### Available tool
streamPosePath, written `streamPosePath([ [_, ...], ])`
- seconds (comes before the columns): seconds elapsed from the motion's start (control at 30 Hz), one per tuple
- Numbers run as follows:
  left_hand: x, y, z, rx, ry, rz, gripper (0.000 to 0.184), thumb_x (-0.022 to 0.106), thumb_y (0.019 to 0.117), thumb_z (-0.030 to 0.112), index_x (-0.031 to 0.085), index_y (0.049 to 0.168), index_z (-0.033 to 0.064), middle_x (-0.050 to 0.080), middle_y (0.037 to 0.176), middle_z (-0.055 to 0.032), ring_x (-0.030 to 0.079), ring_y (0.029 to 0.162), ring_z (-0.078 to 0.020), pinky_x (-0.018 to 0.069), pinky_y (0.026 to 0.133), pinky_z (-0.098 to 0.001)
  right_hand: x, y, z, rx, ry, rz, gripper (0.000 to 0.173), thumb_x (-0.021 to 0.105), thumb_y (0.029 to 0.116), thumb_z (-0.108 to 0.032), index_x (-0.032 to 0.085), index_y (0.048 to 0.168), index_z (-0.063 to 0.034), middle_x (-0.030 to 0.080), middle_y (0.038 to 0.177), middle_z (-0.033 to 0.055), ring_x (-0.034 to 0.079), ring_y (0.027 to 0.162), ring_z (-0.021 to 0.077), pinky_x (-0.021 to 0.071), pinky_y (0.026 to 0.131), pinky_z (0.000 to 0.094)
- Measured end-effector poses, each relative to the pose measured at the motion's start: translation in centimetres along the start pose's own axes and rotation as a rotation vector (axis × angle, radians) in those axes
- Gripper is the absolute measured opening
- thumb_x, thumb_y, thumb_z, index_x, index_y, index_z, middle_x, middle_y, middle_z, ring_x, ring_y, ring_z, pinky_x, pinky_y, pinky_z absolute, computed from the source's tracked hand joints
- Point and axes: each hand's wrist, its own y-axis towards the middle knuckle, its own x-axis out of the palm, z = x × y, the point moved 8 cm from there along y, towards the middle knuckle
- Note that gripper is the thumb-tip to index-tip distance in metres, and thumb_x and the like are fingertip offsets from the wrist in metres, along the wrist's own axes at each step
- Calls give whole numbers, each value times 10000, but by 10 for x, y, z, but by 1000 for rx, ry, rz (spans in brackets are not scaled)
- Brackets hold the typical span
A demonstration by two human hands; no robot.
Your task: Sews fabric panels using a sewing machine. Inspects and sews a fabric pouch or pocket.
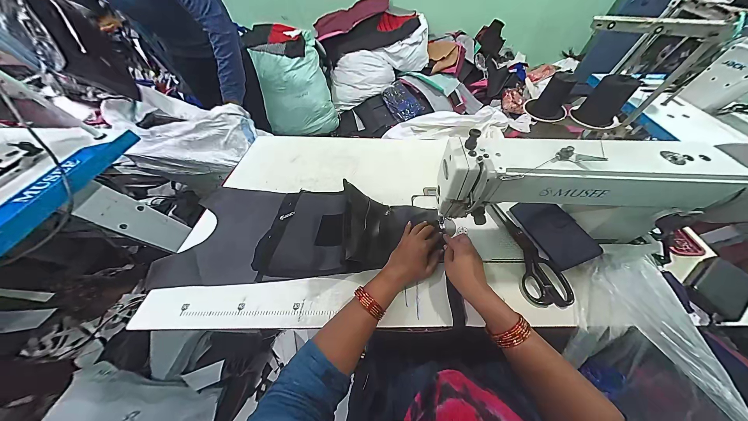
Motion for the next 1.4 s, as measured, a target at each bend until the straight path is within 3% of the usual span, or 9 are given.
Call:
streamPosePath([
  [0.23,-5,0,-2,-13,-71,29,521,594,947,276,614,1404,24,589,1454,-167,456,1451,-332,233,1235,-588,18,-8,-13,-26,-258,-51,449,444,1018,14,501,1462,51,534,1388,280,564,1272,401,498,1016,456],
  [0.6,-3,4,-1,44,-57,22,482,578,948,290,668,1331,11,600,1432,-178,460,1439,-367,245,1210,-631,18,-5,-17,2,-303,-103,461,435,1024,18,460,1481,68,505,1418,288,552,1289,405,499,1018,452],
  [1.07,-3,13,-4,16,-48,77,421,580,957,264,707,1268,10,631,1397,-175,489,1418,-363,273,1200,-631,12,7,-14,-17,-253,-86,440,445,1020,4,510,1453,48,537,1369,279,585,1236,400,521,988,448],
  [1.23,-3,18,-8,-16,-10,50,418,573,993,278,690,1302,22,604,1436,-169,456,1449,-346,247,1224,-605,10,12,-11,-6,-225,-124,434,473,1020,-15,528,1449,23,542,1366,257,599,1220,376,520,993,454],
  [1.33,-1,19,-10,-23,14,39,409,557,1017,290,690,1304,31,598,1445,-168,441,1461,-345,242,1230,-595,3,15,-3,0,-84,-106,402,415,1062,-69,571,1427,-3,565,1366,250,604,1222,358,496,1033,449],
  [1.4,-1,19,-12,-32,2,33,419,549,1029,297,676,1330,34,579,1470,-164,421,1477,-336,221,1243,-585,-5,14,9,-18,129,-37,361,471,1052,-83,625,1361,25,624,1297,253,631,1165,334,490,1035,427],
])
